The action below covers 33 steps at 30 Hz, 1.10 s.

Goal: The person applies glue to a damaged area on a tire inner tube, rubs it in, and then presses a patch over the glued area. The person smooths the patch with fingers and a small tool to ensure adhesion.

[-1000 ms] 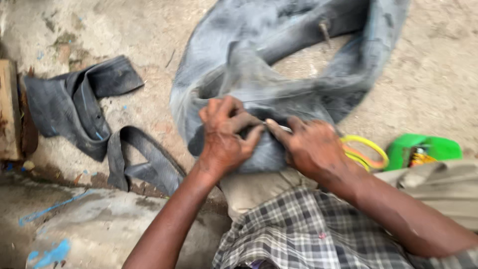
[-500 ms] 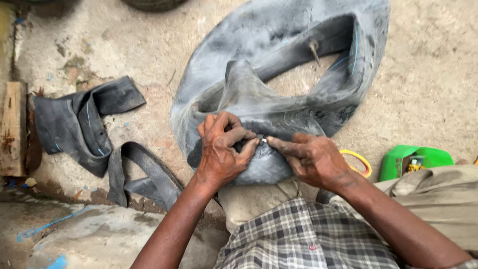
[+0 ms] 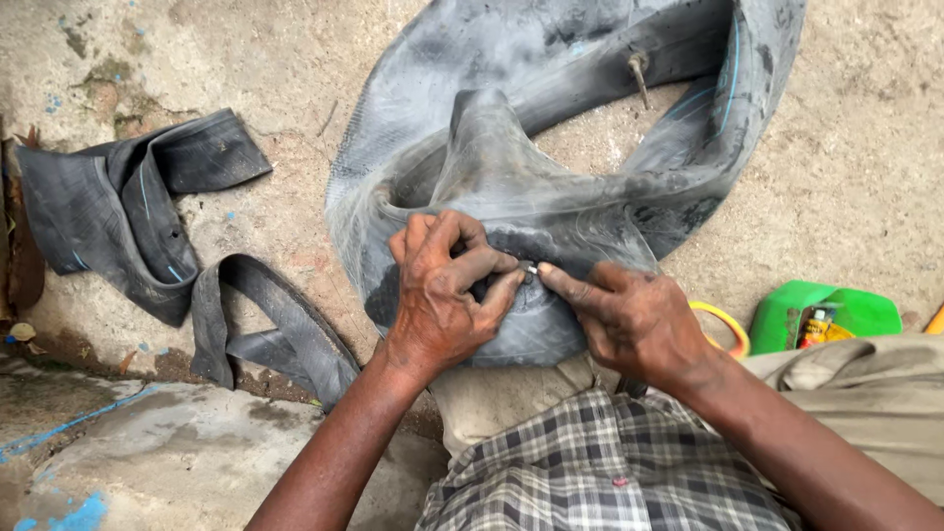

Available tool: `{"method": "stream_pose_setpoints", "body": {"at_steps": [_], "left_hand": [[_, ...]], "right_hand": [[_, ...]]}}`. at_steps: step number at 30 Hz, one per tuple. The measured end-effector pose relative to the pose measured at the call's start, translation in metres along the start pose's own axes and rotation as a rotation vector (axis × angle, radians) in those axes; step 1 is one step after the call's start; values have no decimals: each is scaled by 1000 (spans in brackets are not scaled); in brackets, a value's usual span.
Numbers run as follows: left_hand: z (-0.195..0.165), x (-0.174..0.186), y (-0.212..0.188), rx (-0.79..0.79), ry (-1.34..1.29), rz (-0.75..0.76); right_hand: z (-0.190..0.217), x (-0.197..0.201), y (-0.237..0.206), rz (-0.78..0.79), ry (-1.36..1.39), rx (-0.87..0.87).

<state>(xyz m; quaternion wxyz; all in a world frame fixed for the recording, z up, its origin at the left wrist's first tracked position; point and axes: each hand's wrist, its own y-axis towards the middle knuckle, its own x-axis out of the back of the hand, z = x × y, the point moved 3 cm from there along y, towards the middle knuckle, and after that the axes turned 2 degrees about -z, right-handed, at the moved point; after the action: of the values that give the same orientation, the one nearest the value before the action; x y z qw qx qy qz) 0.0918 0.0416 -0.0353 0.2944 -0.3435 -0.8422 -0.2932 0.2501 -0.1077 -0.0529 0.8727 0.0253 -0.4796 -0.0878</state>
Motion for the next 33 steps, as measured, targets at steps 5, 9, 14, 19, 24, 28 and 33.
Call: {"method": "stream_pose_setpoints", "body": {"at_steps": [5, 9, 14, 19, 24, 28, 33], "left_hand": [[2, 7, 2, -15, 25, -10], [1, 18, 4, -8, 4, 102], [-1, 20, -1, -2, -23, 80], [2, 12, -2, -27, 41, 33], [1, 15, 0, -18, 17, 43], [3, 13, -1, 3, -2, 52], [10, 7, -5, 2, -21, 44]], "right_hand": [[21, -1, 16, 100, -314, 22], [19, 5, 22, 72, -174, 6], [5, 18, 11, -16, 244, -59], [11, 20, 15, -25, 167, 20], [11, 17, 20, 29, 89, 40], [11, 19, 16, 79, -47, 50], [39, 13, 23, 167, -352, 85]]}}
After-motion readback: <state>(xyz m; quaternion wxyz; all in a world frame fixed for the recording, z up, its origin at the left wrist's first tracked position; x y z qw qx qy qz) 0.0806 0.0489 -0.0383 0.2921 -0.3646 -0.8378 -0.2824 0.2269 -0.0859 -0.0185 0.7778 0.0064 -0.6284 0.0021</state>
